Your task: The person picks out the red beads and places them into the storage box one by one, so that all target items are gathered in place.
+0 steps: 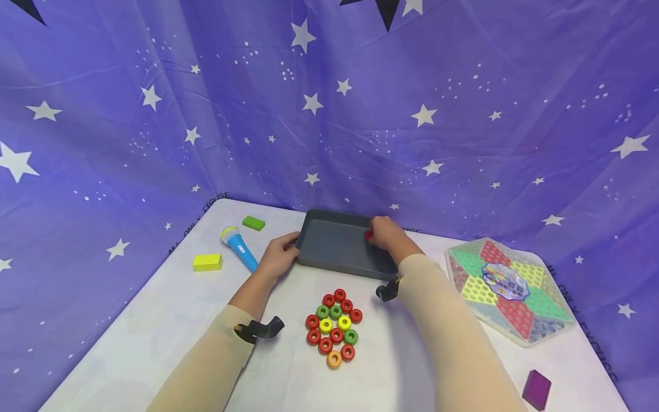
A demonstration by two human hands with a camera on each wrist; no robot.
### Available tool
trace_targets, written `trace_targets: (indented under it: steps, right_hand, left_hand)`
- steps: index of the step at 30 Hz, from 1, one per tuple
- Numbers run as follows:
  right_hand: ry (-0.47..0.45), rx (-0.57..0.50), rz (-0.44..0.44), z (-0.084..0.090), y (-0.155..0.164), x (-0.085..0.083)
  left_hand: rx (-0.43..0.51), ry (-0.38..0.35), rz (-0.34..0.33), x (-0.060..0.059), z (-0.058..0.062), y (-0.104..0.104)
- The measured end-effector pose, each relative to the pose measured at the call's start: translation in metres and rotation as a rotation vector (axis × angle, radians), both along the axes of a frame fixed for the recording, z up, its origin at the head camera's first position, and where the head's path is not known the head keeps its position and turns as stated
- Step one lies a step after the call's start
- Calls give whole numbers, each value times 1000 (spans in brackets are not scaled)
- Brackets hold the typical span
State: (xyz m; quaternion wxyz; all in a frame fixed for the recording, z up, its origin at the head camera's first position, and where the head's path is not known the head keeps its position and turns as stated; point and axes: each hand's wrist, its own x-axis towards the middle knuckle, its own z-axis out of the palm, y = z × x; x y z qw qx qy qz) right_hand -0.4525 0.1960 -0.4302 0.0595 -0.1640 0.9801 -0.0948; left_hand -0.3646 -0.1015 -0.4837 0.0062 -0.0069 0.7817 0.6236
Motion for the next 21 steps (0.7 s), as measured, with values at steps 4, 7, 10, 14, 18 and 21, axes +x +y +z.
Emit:
trace_targets:
  steps: [4, 7, 10, 14, 18, 21]
  right_hand:
    - [39, -71, 26, 7, 8, 7]
    - [68, -176, 35, 22, 16, 19]
    - [88, -270, 49, 40, 24, 37]
    - [104, -352, 79, 58, 25, 66]
    - [62, -394, 122, 69, 15, 94]
    - [16, -404, 153, 70, 5, 116]
  left_hand:
    - [-3, -17, 1, 1, -3, 3]
    - [-2, -33, -4, 1, -6, 5]
    - [-1, -43, -11, 1, -9, 5]
    - [2, -41, -18, -1, -8, 4]
    - [1, -21, -16, -5, -4, 0]
    - [4, -15, -18, -9, -2, -1]
